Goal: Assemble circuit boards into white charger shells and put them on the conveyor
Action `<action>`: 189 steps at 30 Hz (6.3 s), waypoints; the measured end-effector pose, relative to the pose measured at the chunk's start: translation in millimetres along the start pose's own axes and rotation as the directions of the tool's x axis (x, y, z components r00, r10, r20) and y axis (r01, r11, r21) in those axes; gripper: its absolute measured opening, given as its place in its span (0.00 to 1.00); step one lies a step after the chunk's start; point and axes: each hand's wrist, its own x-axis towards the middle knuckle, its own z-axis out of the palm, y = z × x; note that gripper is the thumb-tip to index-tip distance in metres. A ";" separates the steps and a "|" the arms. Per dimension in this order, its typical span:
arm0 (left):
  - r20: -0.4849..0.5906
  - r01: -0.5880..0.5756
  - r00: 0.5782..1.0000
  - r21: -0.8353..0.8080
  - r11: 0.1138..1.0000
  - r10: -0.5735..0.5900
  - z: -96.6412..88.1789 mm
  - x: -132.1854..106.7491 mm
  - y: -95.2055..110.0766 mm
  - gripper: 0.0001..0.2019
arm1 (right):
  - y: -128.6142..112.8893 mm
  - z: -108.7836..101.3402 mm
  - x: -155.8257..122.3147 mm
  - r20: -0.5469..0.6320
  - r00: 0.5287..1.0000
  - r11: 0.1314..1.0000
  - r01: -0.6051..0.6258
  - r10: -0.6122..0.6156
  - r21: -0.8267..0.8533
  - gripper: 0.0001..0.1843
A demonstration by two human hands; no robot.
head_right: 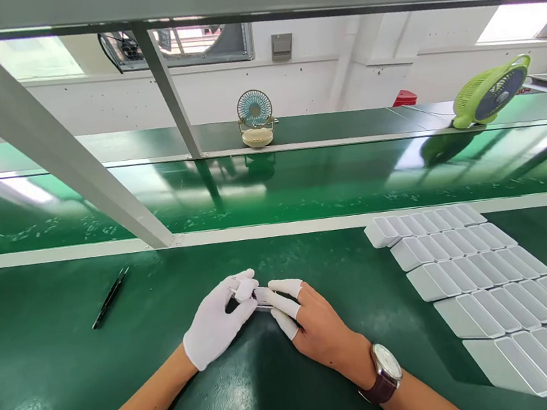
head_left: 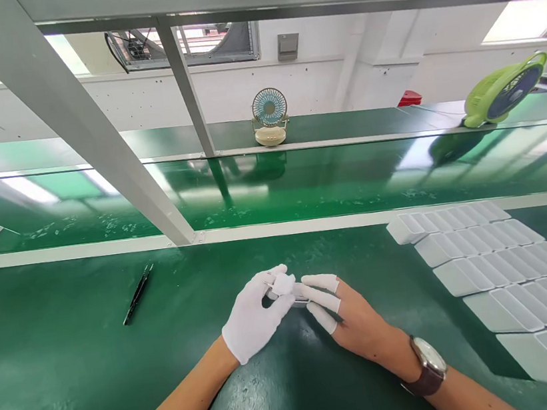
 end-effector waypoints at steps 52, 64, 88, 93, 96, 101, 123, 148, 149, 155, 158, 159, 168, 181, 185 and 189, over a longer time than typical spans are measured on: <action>0.377 -0.419 0.903 0.668 0.615 0.206 -11.1 -8.2 44.8 0.14 | -8.1 16.2 -11.5 -0.045 0.959 0.892 0.241 -0.278 -0.382 0.30; 0.266 -0.374 0.924 0.783 0.497 0.276 5.3 -16.5 36.7 0.13 | -26.3 4.5 5.2 -0.062 0.936 0.836 0.279 -0.347 -0.473 0.15; 0.229 -0.296 0.954 0.807 0.510 0.191 14.3 -26.0 24.3 0.12 | -34.2 6.8 12.9 0.103 0.936 0.717 0.326 -0.336 -0.617 0.18; 0.205 -0.273 0.961 0.791 0.547 0.185 17.7 -28.0 16.8 0.10 | -33.3 4.9 14.7 0.105 0.938 0.745 0.328 -0.331 -0.580 0.20; 0.181 -0.266 0.962 0.782 0.563 0.203 20.8 -30.8 13.5 0.11 | -33.7 0.6 15.9 0.113 0.938 0.766 0.334 -0.328 -0.549 0.20; 0.169 -0.248 0.967 0.805 0.538 0.193 22.7 -32.2 12.3 0.11 | -24.8 -0.8 13.1 0.144 0.950 0.838 0.314 -0.279 -0.447 0.18; -0.006 0.026 1.000 0.232 0.972 -0.025 -2.1 -10.4 10.5 0.19 | 6.8 -6.6 22.7 -0.118 0.978 0.980 0.161 -0.174 -0.116 0.15; 0.166 -0.053 0.986 0.270 0.961 0.007 -1.8 -0.1 10.0 0.08 | 2.9 -2.6 17.6 -0.033 0.990 0.953 -0.123 0.137 0.276 0.11; 0.172 -0.060 0.985 0.269 0.961 0.013 -2.2 -0.3 10.6 0.07 | 2.5 -3.4 17.4 -0.037 0.990 0.952 -0.120 0.136 0.280 0.11; 0.175 -0.057 0.984 0.294 0.954 0.005 -2.5 -1.6 10.4 0.06 | -1.2 -1.8 16.0 0.044 0.992 0.969 -0.124 0.117 0.215 0.08; 0.178 -0.058 0.984 0.301 0.952 0.004 -2.2 -1.6 9.1 0.06 | -1.2 0.6 15.0 0.085 0.990 0.984 -0.126 0.116 0.123 0.13; 0.178 -0.058 0.984 0.305 0.951 0.003 -2.0 -1.6 8.3 0.06 | -0.6 0.8 14.4 0.086 0.989 0.986 -0.126 0.117 0.109 0.14; 0.134 -0.018 0.991 0.341 0.940 -0.030 2.8 -4.3 -0.3 0.06 | 7.9 -3.3 9.2 0.062 0.996 0.986 -0.069 0.060 0.151 0.26; 0.164 0.002 0.984 0.369 0.929 -0.067 4.0 -3.9 0.1 0.04 | 9.8 1.8 9.0 0.142 0.989 0.989 -0.051 0.032 0.135 0.27; 0.173 -0.030 0.984 0.350 0.936 -0.033 3.0 -1.9 0.2 0.06 | 11.4 6.4 7.5 0.101 0.995 0.977 -0.041 0.020 0.208 0.24; 0.155 -0.002 0.987 0.260 0.965 -0.040 3.8 -6.1 3.9 0.21 | 11.8 13.2 7.7 0.034 0.966 0.844 -0.240 0.255 0.481 0.20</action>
